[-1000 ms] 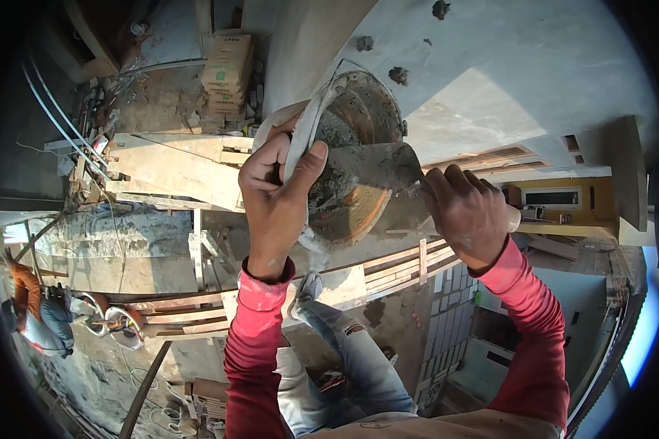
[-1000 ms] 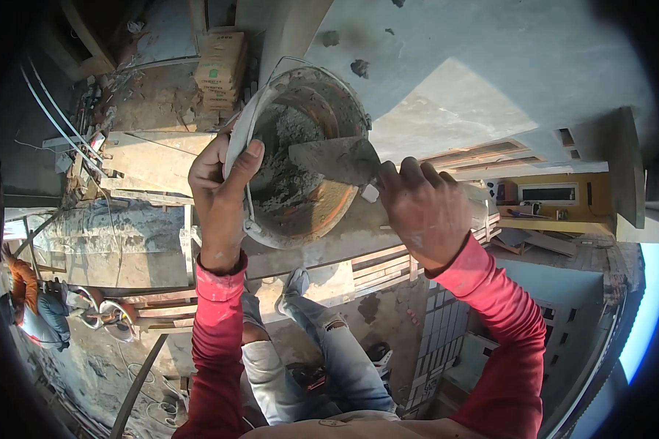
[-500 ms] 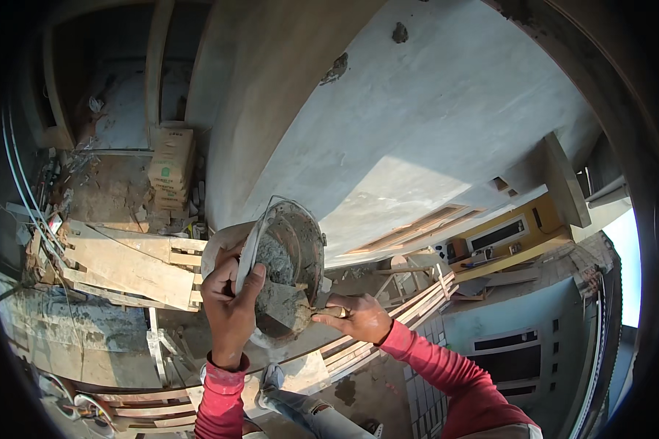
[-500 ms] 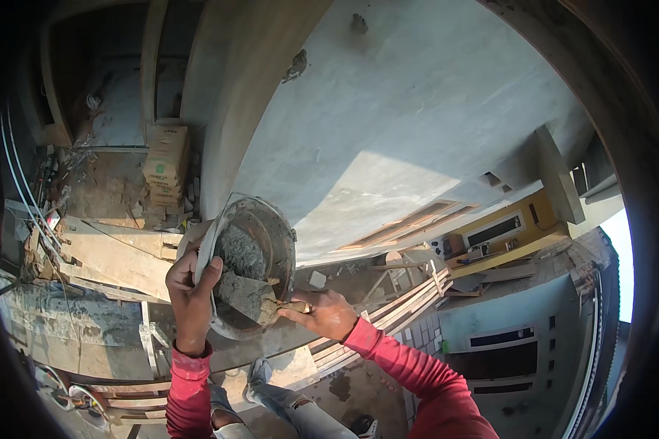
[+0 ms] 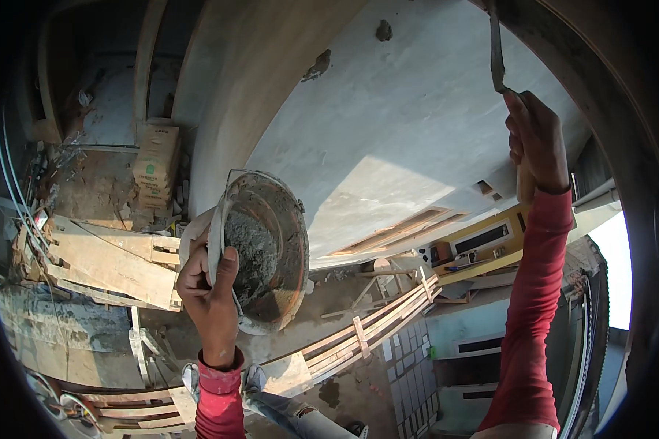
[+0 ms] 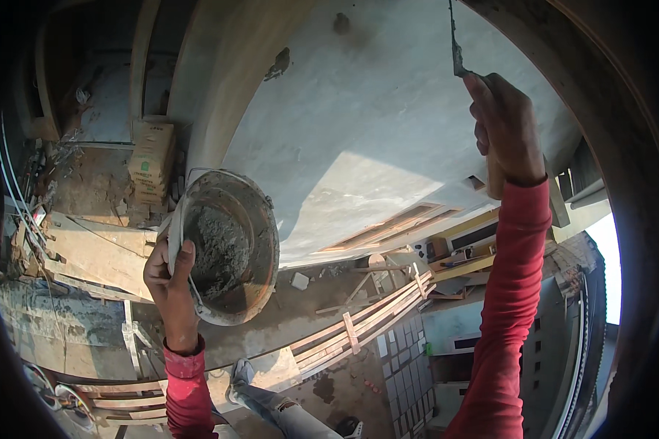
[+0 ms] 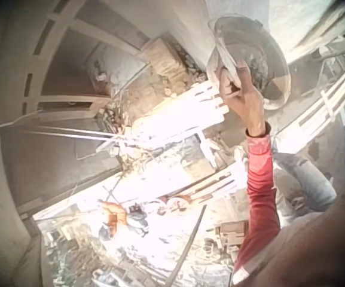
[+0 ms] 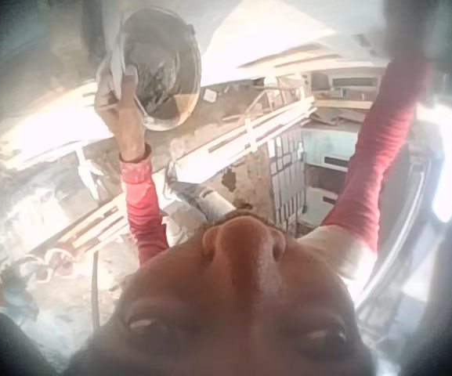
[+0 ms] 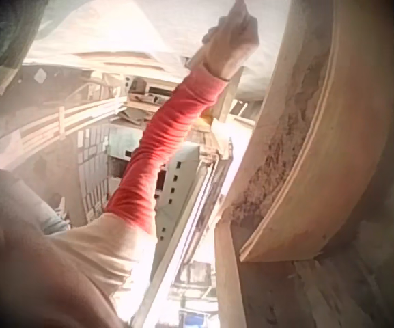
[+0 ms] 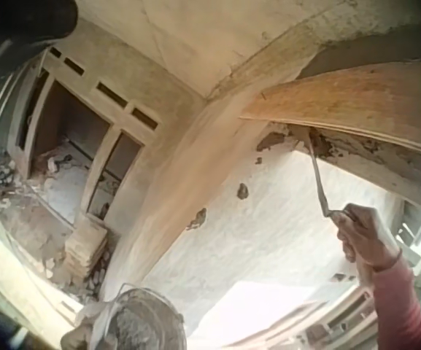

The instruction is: The person applies plaster to the upper edge of an interior wall using a trowel and a bucket of mixture. The person repeatedly scoops mixture from the bucket and spreads it onto the wall surface while standing on a wooden scaffold.

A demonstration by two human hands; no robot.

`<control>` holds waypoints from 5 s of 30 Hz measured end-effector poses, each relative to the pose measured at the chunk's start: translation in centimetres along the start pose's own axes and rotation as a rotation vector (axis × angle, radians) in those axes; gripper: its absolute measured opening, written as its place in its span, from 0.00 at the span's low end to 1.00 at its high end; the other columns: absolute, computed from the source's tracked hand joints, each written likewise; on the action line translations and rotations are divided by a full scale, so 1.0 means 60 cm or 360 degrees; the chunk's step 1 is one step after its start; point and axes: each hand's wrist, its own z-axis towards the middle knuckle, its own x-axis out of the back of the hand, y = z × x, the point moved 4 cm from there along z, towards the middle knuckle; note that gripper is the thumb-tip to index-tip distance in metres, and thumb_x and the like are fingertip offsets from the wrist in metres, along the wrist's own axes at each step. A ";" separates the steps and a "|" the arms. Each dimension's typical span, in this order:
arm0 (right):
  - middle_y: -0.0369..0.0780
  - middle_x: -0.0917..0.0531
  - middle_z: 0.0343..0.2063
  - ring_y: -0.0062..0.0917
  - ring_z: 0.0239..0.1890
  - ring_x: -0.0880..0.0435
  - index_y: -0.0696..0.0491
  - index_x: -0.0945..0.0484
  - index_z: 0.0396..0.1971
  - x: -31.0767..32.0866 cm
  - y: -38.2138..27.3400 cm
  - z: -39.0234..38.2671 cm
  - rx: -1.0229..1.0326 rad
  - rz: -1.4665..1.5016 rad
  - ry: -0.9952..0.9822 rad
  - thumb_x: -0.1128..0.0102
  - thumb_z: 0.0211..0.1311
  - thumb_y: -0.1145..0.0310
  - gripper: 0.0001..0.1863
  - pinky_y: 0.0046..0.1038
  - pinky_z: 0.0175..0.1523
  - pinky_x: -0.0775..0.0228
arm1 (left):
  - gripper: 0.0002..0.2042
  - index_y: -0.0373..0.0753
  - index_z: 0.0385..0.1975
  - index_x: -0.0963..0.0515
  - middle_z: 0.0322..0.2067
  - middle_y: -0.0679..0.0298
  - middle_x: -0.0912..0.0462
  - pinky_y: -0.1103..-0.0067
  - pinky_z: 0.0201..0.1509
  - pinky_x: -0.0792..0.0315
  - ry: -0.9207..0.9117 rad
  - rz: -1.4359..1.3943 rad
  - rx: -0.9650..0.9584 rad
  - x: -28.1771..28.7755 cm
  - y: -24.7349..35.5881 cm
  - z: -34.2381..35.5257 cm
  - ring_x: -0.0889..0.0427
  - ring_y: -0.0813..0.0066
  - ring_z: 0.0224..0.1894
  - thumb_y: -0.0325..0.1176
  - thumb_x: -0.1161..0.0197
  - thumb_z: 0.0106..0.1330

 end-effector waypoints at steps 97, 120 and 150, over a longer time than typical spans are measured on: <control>0.36 0.30 0.22 0.19 0.11 0.32 0.53 0.32 0.49 -0.484 0.103 -0.315 -0.0744 0.3922 -0.1056 0.54 0.73 0.52 0.19 0.24 0.12 0.37 | 0.03 0.40 0.38 0.22 0.38 0.67 0.15 0.82 0.42 0.24 0.0724 0.0538 0.0054 0.058 0.094 -0.230 0.18 0.82 0.37 0.26 0.40 0.68; 0.35 0.28 0.17 0.17 0.12 0.29 0.59 0.29 0.34 -0.352 0.177 -0.430 -0.0352 0.2413 -0.2239 0.54 0.73 0.60 0.16 0.23 0.16 0.35 | 0.05 0.38 0.41 0.22 0.36 0.67 0.17 0.82 0.37 0.25 0.1028 0.0770 -0.0173 0.001 0.238 -0.399 0.20 0.82 0.31 0.26 0.39 0.68; 0.45 0.17 0.25 0.37 0.27 0.17 0.57 0.22 0.44 -0.372 0.233 -0.391 0.1162 0.0531 -0.0388 0.41 0.59 0.66 0.15 0.39 0.34 0.26 | 0.18 0.37 0.16 0.34 0.50 0.56 0.19 0.87 0.28 0.39 0.0160 0.1337 -0.0008 -0.082 0.160 -0.303 0.33 0.88 0.29 0.24 0.32 0.63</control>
